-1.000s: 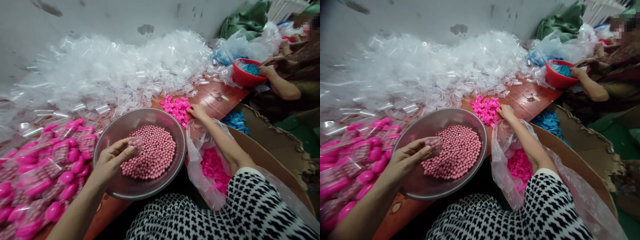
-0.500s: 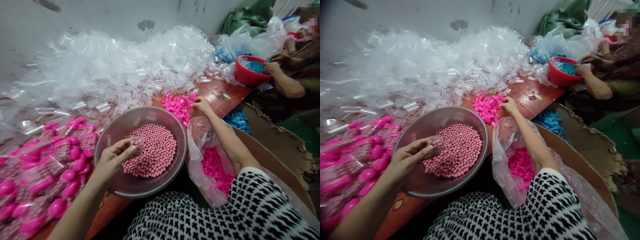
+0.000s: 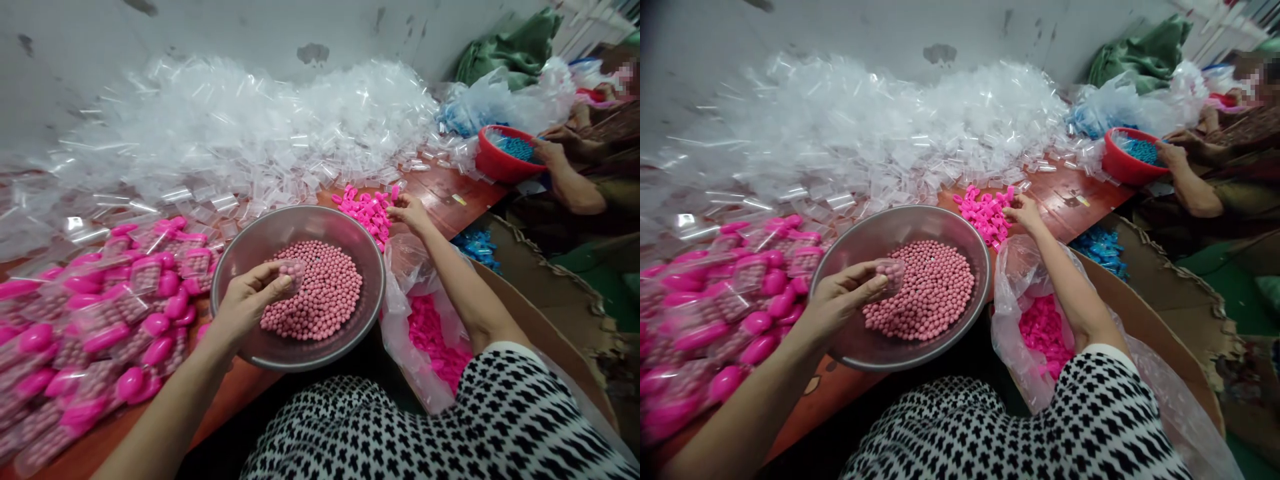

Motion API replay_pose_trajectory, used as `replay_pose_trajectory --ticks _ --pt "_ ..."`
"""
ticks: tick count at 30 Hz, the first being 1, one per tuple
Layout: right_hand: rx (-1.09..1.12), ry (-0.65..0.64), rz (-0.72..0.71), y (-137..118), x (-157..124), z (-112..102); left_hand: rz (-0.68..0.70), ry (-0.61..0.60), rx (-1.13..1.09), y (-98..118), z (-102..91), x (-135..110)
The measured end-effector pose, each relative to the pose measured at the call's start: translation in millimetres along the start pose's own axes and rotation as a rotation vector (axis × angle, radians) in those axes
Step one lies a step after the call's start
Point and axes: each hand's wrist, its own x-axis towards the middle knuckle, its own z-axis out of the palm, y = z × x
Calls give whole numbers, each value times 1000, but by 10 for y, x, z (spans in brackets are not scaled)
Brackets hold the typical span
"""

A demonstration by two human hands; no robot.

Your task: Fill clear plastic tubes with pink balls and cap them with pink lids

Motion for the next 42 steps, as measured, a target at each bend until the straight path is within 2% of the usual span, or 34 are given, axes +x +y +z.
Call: replay_pose_trajectory --ticks 5,7,13,16,18,20,22,24,27,29,31,33,35,37,40,42 --pt "301 -328 -82 -467 -514 119 62 -34 7 35 21 -40" --pt "334 -458 -82 -622 -730 215 97 -30 -15 54 31 -66" --pt "81 -870 -97 -942 -1246 621 281 -60 -131 49 37 -88" --pt "-32 -994 -110 -1044 -1425 818 359 -96 -185 12 23 -60" --pt "-77 -988 -150 -1066 -1505 927 381 -101 -207 -12 15 -43" --pt "-73 -921 -215 -1040 -1552 1021 391 -93 -239 -29 13 -32" --pt "-39 -806 -285 -980 -1577 1097 383 -85 -294 -36 17 -25" --pt "-48 -646 -417 -915 -1593 1148 337 -101 -374 -35 19 -19" --pt "-307 -373 -815 -862 -1615 1156 231 -138 -476 -18 10 -8" --pt "-536 -246 -1104 -862 -1612 1120 184 -148 -512 0 -4 -3" --pt "-668 -229 -1328 -875 -1583 1073 153 -162 -532 20 -17 -3" --pt "-707 -285 -1456 -886 -1538 1033 137 -192 -527 33 -23 -11" --pt "-722 -346 -1467 -894 -1497 1010 160 -204 -492 35 -17 -20" --pt "-714 -334 -1384 -908 -1478 999 223 -172 -426 25 -2 -26" --pt "-539 -226 -1146 -968 -1493 980 331 -103 -263 -4 29 -27" --pt "-344 -264 -957 -1039 -1516 968 402 -69 -105 -23 50 -27"
